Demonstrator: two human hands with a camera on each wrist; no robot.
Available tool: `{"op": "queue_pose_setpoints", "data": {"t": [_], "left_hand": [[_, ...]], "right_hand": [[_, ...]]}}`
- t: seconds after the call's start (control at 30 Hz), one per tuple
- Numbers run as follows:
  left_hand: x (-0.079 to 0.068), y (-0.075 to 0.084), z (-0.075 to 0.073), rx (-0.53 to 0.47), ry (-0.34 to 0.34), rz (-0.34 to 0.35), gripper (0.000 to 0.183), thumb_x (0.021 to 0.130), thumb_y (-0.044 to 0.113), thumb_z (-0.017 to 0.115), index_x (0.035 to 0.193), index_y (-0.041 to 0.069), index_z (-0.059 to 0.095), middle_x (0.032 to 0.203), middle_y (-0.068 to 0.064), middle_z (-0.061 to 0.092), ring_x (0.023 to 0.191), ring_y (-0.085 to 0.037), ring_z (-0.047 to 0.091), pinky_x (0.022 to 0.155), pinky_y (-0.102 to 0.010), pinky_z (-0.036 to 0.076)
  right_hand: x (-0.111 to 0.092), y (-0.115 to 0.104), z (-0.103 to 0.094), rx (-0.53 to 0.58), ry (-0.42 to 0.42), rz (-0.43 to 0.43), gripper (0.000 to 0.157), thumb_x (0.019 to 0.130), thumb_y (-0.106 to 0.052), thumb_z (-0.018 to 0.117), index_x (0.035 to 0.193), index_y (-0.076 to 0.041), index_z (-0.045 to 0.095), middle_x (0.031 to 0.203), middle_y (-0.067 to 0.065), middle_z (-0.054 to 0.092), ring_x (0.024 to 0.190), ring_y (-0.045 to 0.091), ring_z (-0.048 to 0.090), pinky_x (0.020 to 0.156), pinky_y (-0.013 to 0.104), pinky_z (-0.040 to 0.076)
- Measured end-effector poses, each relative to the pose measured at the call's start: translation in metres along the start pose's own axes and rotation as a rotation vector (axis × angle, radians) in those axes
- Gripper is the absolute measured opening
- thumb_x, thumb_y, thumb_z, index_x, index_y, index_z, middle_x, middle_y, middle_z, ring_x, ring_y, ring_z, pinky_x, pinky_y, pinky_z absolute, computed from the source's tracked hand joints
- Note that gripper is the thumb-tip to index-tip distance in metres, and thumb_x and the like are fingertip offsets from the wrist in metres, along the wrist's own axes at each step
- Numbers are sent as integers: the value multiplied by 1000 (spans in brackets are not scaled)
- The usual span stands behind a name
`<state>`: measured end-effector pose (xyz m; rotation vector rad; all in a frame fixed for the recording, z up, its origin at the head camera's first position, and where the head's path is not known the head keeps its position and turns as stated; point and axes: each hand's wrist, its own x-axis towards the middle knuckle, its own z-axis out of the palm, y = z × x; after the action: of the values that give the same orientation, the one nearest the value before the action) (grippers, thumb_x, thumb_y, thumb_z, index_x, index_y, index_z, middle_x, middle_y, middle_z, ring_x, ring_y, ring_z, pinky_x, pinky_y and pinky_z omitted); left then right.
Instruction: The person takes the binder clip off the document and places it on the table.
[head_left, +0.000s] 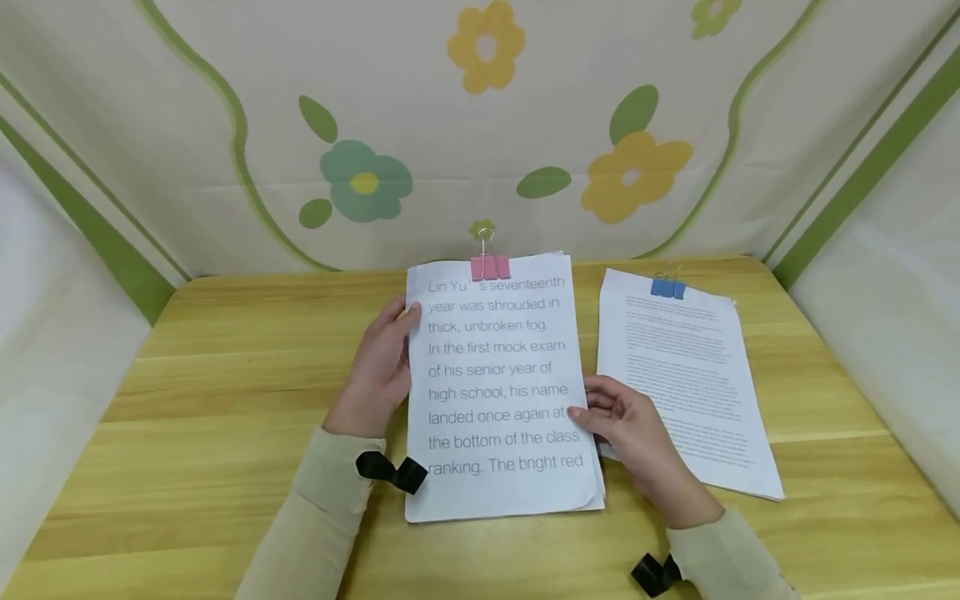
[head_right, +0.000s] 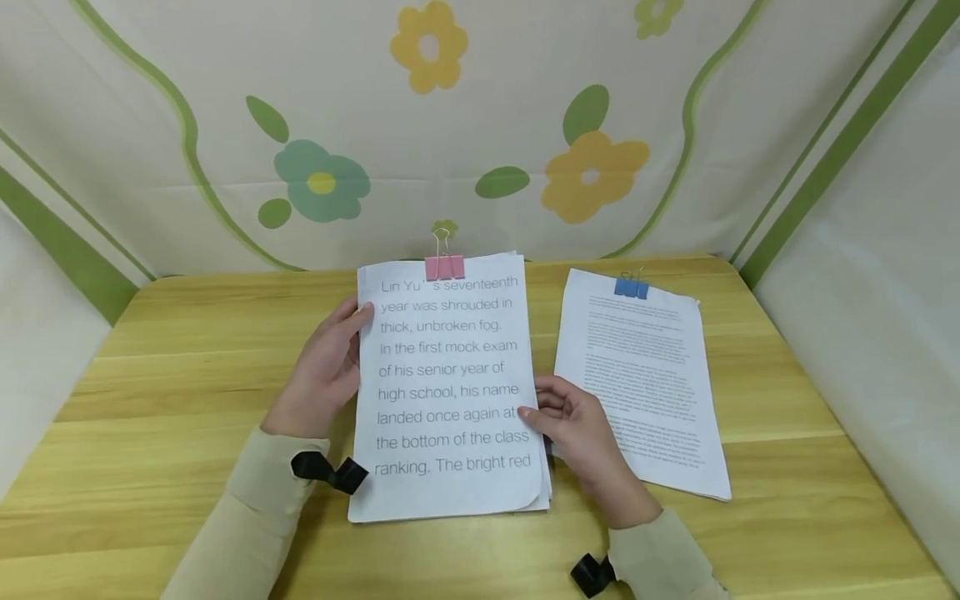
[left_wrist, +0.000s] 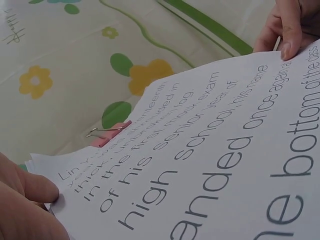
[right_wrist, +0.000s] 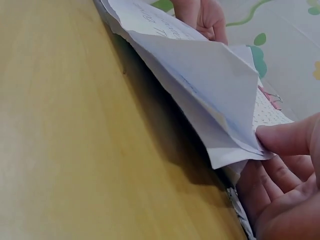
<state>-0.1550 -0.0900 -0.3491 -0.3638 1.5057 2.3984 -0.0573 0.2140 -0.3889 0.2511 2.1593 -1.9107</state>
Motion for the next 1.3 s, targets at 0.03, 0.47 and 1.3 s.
{"op": "queue_pose_setpoints", "data": {"t": [0.03,0.47,1.3], "left_hand": [[0,1,-1,-4,2,-1,42,117,25,46,158,23,51,132,1,65,118,-15,62,99,-24,50],[2,2,-6,-6,8,-25,43,117,26,46,160,26,51,138,1,65,124,-15,61,105,-26,49],[2,-4,7,-35,-57,-20,41,117,24,46,157,23,53,133,0,68,116,-12,67,99,-23,53]], "right_hand": [[0,0,0,-3,0,1,46,99,-6,76,140,6,60,108,3,78,90,11,77,83,25,62],[1,0,1,-12,-10,-2,38,97,-6,78,128,8,63,101,3,77,87,11,76,81,25,62],[109,-156,-2,-923,-18,-394,67,105,-46,66,161,-13,50,165,12,51,151,38,48,125,57,39]]}}
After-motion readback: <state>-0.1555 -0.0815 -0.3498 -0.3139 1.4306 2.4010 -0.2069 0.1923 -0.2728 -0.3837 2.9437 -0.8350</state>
